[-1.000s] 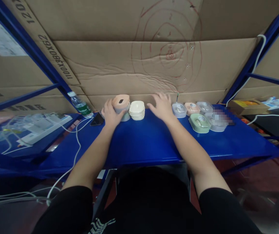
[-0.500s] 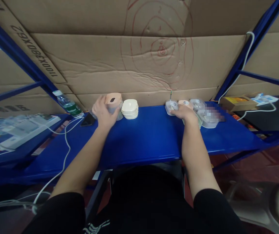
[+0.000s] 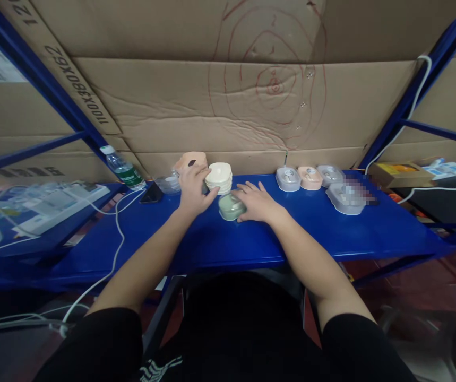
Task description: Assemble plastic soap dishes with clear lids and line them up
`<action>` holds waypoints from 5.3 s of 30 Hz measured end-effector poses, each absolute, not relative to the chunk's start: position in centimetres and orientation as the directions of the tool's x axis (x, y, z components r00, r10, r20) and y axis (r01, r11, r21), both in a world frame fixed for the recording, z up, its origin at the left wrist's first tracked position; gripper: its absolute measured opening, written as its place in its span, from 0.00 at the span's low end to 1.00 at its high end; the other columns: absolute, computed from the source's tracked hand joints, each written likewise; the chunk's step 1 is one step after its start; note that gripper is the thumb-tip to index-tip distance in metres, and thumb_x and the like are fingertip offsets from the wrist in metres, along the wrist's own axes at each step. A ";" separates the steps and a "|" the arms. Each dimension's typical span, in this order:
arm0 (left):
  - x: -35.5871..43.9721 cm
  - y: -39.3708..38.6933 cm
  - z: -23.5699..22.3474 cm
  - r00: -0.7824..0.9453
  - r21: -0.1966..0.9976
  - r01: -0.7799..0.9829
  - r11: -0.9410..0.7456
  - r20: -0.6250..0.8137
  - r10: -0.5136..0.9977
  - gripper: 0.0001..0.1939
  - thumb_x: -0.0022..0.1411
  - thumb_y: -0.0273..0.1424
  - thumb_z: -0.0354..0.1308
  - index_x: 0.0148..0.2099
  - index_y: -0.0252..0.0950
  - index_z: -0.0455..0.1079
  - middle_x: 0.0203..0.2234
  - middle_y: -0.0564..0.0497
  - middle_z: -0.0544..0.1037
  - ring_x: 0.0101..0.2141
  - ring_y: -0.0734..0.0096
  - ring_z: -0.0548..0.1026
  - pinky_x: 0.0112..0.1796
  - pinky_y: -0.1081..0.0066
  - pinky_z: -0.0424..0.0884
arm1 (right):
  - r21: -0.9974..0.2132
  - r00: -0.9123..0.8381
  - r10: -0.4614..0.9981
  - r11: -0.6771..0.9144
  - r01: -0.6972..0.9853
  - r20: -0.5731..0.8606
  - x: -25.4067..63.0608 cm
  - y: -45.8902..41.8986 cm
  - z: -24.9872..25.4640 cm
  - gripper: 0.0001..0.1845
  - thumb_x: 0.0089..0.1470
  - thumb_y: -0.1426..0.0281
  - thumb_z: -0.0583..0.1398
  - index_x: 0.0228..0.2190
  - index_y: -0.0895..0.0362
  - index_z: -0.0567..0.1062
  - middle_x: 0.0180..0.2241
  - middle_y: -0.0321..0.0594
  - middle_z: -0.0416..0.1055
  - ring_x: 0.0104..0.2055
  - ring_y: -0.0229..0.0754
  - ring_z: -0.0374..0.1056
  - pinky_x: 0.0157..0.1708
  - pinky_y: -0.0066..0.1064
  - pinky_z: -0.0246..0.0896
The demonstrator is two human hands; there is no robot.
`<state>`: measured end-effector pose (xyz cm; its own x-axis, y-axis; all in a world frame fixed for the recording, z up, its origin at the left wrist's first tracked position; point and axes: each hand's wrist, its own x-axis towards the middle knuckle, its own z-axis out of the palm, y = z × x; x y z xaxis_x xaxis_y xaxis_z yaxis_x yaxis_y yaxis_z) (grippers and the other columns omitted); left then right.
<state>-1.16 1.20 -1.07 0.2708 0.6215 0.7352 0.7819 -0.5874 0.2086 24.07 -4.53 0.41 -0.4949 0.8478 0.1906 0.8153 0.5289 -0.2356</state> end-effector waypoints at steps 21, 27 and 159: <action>-0.2 1.0 -2.5 0.745 0.246 0.472 -0.847 0.403 0.532 0.41 0.59 0.51 0.71 0.70 0.40 0.72 0.67 0.40 0.76 0.66 0.45 0.76 0.67 0.47 0.71 | -0.490 -0.569 0.795 0.590 0.641 0.212 27.1 -0.2 -2.7 0.59 0.41 0.55 0.80 0.71 0.53 0.70 0.66 0.54 0.71 0.70 0.65 0.65 0.71 0.58 0.60; 0.1 0.5 -2.0 0.732 0.304 0.485 -0.820 0.372 0.571 0.43 0.61 0.50 0.70 0.73 0.40 0.67 0.65 0.39 0.77 0.64 0.44 0.77 0.64 0.48 0.74 | -0.589 -0.510 0.831 0.532 0.608 0.223 28.1 0.3 -2.4 0.62 0.40 0.49 0.79 0.71 0.54 0.69 0.63 0.56 0.71 0.67 0.66 0.67 0.70 0.62 0.61; -0.7 3.2 -4.2 0.466 0.091 0.437 -0.895 0.828 0.311 0.16 0.80 0.36 0.52 0.62 0.35 0.68 0.71 0.29 0.69 0.71 0.52 0.70 0.68 0.46 0.70 | -0.965 -0.006 0.983 -0.180 -0.190 -0.183 26.6 -0.7 0.7 0.32 0.68 0.39 0.51 0.52 0.48 0.79 0.39 0.47 0.84 0.40 0.56 0.81 0.40 0.51 0.80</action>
